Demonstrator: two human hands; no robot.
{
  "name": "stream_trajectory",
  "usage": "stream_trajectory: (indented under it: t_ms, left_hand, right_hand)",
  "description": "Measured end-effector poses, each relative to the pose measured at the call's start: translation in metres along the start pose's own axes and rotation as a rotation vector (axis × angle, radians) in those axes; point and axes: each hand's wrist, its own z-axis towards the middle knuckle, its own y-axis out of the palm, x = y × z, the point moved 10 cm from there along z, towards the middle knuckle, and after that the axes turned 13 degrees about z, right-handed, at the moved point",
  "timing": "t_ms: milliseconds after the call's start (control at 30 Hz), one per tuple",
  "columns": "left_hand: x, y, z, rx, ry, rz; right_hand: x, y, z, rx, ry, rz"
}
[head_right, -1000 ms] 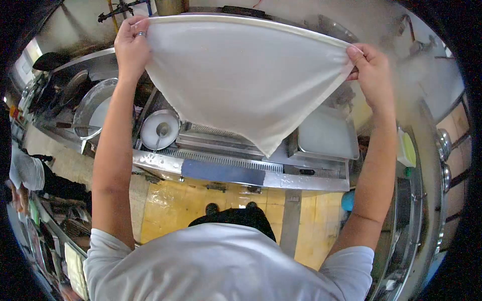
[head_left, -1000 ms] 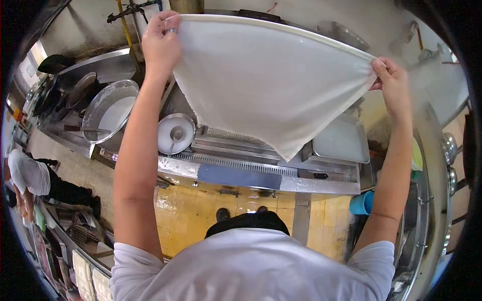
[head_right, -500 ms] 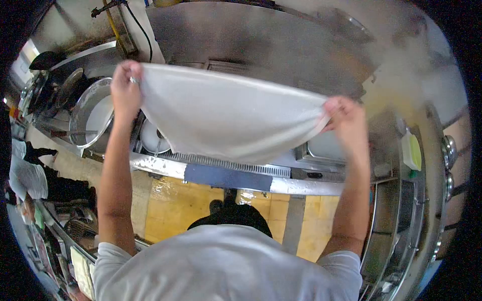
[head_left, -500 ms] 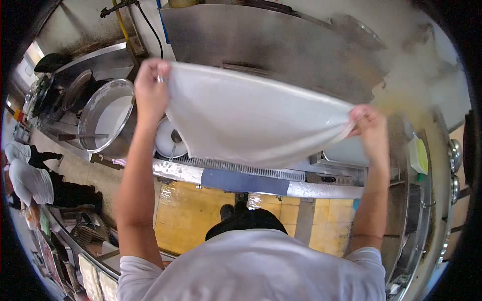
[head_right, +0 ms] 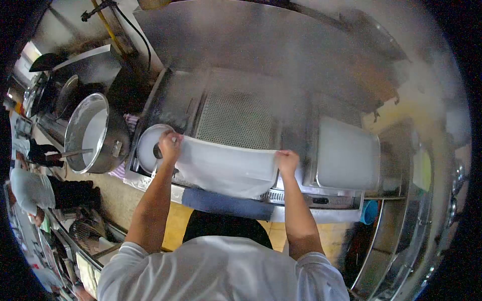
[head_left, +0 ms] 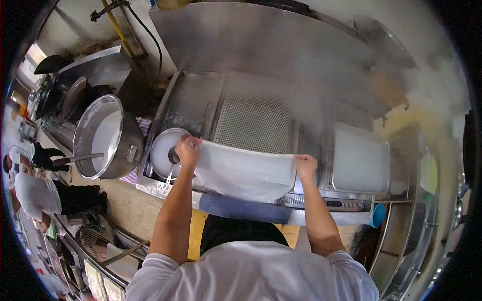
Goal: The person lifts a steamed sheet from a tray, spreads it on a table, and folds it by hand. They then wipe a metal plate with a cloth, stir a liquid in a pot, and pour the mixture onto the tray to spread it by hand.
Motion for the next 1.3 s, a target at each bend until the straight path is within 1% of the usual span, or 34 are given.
stream_trajectory:
  t_ms: [33,133,233,333,433,533,633,700,733,833,933,1033,1067,1133,1233,1300]
  left_hand:
    - [0.004,0.003,0.007,0.018,-0.007,0.041]
    - [0.004,0.039,0.038,-0.061,-0.059,-0.048]
    - [0.027,0.056,0.074,-0.008,0.002,0.058]
    - [0.051,0.075,0.111,0.025,0.097,0.081]
    - [0.062,0.104,0.146,-0.032,0.125,0.120]
    - [0.073,0.121,0.173,-0.048,0.111,0.111]
    - [0.083,0.130,0.192,-0.054,0.140,0.076]
    - [0.087,0.136,0.202,-0.058,0.162,0.083]
    - [0.090,0.140,0.206,-0.060,0.174,0.086]
    - [0.091,0.149,0.219,-0.053,0.174,0.097]
    - [0.091,0.158,0.227,-0.059,0.148,0.072]
    - [0.086,0.176,0.229,-0.164,0.093,0.064]
    - [0.086,0.174,0.229,-0.135,0.087,0.015]
    - [0.083,0.173,0.230,-0.074,0.070,-0.083]
    - [0.084,0.165,0.227,-0.040,0.114,-0.272]
    - [0.086,0.157,0.226,-0.025,0.151,-0.303]
  right_hand:
    - [-0.003,0.002,0.010,0.013,-0.033,-0.012]
    - [-0.022,0.011,0.041,0.080,-0.170,-0.243]
    - [-0.035,0.022,0.072,0.126,-0.251,-0.362]
    - [-0.038,0.036,0.107,0.105,-0.193,-0.352]
    - [-0.043,0.044,0.137,0.181,-0.191,-0.432]
    - [-0.034,0.049,0.172,0.221,-0.077,-0.411]
    - [-0.030,0.060,0.210,0.192,-0.062,-0.669]
    - [-0.035,0.066,0.223,0.191,-0.106,-0.665]
    - [-0.044,0.067,0.226,0.192,-0.129,-0.663]
    - [-0.061,0.072,0.227,0.204,-0.056,-0.579]
    - [-0.060,0.079,0.241,0.188,-0.081,-0.637]
    - [-0.051,0.086,0.253,0.096,-0.134,-0.632]
    - [-0.047,0.082,0.253,0.133,-0.137,-0.568]
    - [-0.062,0.084,0.239,0.204,-0.146,-0.440]
    - [-0.085,0.127,0.211,-0.032,-0.334,-0.547]
    - [-0.050,0.143,0.207,-0.202,0.076,-0.412]
